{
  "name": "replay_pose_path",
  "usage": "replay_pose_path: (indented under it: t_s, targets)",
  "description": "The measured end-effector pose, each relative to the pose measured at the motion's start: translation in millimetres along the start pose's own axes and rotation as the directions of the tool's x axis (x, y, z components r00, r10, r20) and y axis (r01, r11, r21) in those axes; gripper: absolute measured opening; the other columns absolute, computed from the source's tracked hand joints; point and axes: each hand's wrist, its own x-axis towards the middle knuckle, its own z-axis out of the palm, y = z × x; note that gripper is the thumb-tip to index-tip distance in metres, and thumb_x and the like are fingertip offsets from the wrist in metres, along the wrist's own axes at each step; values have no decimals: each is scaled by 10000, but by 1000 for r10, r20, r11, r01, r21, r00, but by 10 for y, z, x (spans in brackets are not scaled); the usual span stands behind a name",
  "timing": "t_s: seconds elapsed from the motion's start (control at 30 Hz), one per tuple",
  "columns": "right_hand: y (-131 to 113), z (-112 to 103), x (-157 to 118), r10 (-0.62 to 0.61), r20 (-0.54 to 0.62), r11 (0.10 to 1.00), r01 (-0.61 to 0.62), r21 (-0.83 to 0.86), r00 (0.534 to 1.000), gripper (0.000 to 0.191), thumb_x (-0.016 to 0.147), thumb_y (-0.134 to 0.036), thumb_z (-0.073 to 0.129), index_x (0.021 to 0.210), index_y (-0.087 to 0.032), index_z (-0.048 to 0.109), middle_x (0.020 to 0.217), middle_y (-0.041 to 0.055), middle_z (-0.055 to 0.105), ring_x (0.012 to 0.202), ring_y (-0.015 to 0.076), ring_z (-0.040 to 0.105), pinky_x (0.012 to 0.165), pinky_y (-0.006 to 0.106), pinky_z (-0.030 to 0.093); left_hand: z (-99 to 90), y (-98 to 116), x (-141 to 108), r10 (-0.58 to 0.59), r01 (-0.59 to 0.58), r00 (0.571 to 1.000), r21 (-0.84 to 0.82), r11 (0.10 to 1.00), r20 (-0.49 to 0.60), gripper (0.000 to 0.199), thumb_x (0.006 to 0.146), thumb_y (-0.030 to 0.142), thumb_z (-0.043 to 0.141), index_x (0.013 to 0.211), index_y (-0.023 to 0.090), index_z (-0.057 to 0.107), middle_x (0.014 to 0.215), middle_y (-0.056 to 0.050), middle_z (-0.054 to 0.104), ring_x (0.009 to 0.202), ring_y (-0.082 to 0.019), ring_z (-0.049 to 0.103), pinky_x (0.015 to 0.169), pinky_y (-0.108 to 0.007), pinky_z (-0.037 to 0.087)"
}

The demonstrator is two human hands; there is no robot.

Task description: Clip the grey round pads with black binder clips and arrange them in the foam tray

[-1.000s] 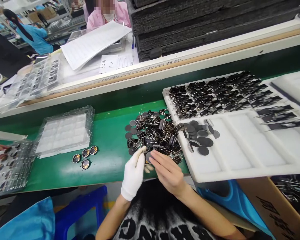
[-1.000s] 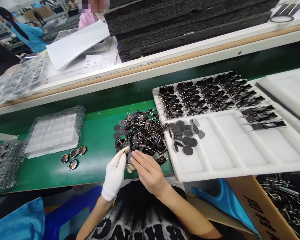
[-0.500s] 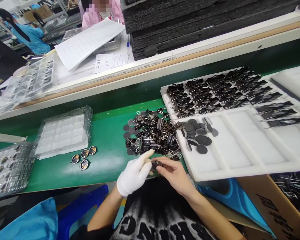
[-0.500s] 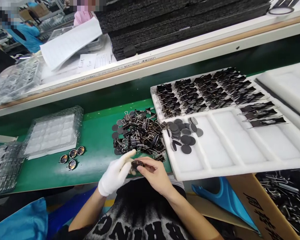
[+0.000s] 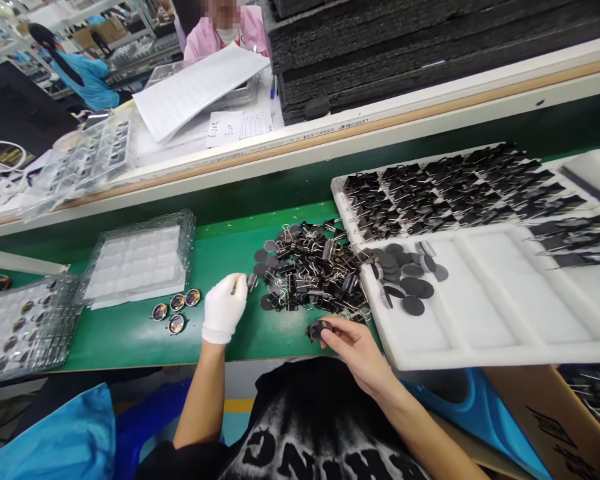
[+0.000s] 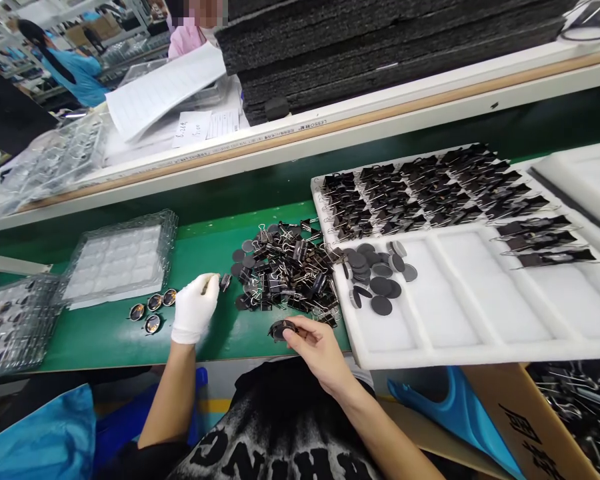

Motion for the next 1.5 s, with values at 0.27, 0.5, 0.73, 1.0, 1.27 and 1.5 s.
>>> replay_pose_path:
  t_s: [0.27, 0.5, 0.73, 1.0, 1.27, 1.5]
  targets:
    - [-67, 206, 115, -51, 166, 996, 38, 83, 985, 184, 855, -402, 799, 999, -290, 825, 1249, 80, 733, 1185, 223, 660, 1053, 360, 502, -92, 597, -643, 30, 128, 962, -545, 829, 272, 345, 984, 439, 500, 892, 205, 737, 592, 22, 663, 552, -133, 598, 642, -260, 464]
    - [-304, -103, 104, -55, 390, 986, 111, -123, 919, 142, 884, -345, 764, 985, -262, 820, 1067, 65, 746, 957, 165, 698, 830, 260, 559, -232, 590, -657, 385, -206, 782, -379, 902, 490, 245, 796, 315, 602, 596, 199, 519, 520, 46, 501, 509, -93, 420, 549, -264, 289]
    - [-561, -195, 97, -14, 418, 957, 133, -257, 908, 166, 872, -351, 771, 990, -246, 821, 1182, 85, 732, 1090, 206, 681, 944, 325, 548, -278, 697, -570, 389, -194, 702, -365, 911, 597, 372, 775, 389, 598, 561, 205, 356, 498, 74, 316, 510, -84, 270, 543, -273, 221]
    - [-347, 127, 174, 132, -185, 918, -49, 393, 974, 251, 753, -474, 861, 842, -258, 768, 926, 9, 738, 850, 166, 646, 763, 325, 582, -178, 761, -612, 274, 52, 763, -477, 877, 585, 267, 854, 392, 447, 666, 213, 509, 570, 35, 490, 558, -119, 419, 573, -270, 323]
    - [-269, 92, 87, -8, -156, 991, 29, 129, 988, 240, 806, -440, 836, 853, -217, 760, 822, 3, 662, 707, 118, 573, 675, 268, 501, -311, 118, -343, 22, 163, 755, -221, 962, 655, 470, 928, 602, 419, 662, 232, 534, 448, 43, 480, 458, -147, 474, 520, -271, 357]
    - [-54, 216, -6, 202, 103, 958, -218, 187, 974, 335, 819, -458, 811, 1054, -246, 702, 916, 15, 692, 787, 153, 659, 683, 277, 545, -407, -241, -206, 6, 51, 511, -37, 998, 860, 625, 890, 756, 412, 588, 239, 593, 431, 11, 517, 388, -159, 490, 478, -281, 334]
